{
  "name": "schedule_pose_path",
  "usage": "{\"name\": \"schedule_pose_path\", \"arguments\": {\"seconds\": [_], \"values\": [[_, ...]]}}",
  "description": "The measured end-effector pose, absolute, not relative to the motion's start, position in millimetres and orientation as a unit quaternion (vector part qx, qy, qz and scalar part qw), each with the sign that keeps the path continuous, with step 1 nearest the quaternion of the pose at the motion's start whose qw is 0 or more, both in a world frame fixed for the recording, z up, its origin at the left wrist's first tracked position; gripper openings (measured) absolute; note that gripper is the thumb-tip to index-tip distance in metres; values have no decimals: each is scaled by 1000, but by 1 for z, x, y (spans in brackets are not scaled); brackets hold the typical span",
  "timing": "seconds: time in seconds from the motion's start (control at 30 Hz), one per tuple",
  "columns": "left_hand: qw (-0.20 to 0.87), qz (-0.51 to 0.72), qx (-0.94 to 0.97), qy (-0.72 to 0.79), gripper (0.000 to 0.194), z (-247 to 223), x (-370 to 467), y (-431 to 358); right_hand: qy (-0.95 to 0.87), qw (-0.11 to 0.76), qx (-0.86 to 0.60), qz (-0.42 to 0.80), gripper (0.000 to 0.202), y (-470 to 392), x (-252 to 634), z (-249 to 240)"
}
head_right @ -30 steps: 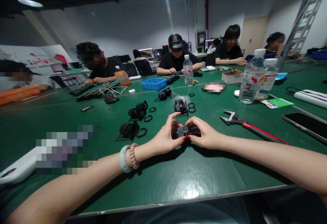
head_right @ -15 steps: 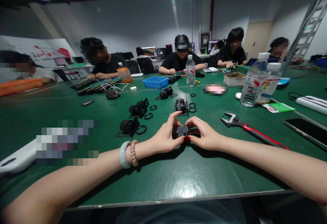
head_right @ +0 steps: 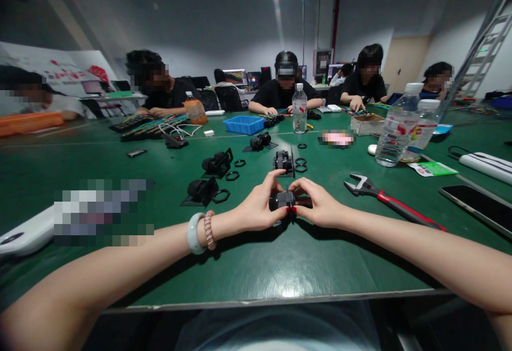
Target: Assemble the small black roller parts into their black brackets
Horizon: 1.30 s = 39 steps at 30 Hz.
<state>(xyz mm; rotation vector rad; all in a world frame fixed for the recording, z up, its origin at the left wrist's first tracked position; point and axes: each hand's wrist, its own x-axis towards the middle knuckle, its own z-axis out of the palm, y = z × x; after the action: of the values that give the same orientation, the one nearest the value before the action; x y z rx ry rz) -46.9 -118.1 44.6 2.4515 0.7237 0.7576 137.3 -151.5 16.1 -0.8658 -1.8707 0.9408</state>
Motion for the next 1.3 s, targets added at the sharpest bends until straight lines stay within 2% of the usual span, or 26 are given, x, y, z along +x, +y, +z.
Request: {"name": "schedule_pose_path", "arguments": {"seconds": [0.47, 0.6, 0.67, 0.73, 0.9, 1.07, 1.3], "values": [[246, 287, 882, 280, 68, 41, -47, -119, -764, 426, -337, 350, 28, -150, 137, 14], [258, 295, 881, 264, 72, 38, -42, -116, -812, 419, -341, 220, 48, -158, 135, 19], [266, 301, 880, 252, 70, 37, -37, -113, -847, 396, -334, 118, 61, -162, 133, 23], [282, 302, 877, 245, 69, 36, -31, -112, -868, 361, -339, 44, 66, -166, 130, 24], [309, 303, 863, 261, 69, 33, -25, -111, -870, 290, -394, -57, 64, -167, 130, 22], [287, 281, 875, 271, 76, 30, -37, -113, -871, 225, -432, -70, 59, -164, 133, 20], [225, 247, 899, 284, 81, 30, -49, -110, -854, 185, -470, -122, 52, -165, 133, 22]]}}
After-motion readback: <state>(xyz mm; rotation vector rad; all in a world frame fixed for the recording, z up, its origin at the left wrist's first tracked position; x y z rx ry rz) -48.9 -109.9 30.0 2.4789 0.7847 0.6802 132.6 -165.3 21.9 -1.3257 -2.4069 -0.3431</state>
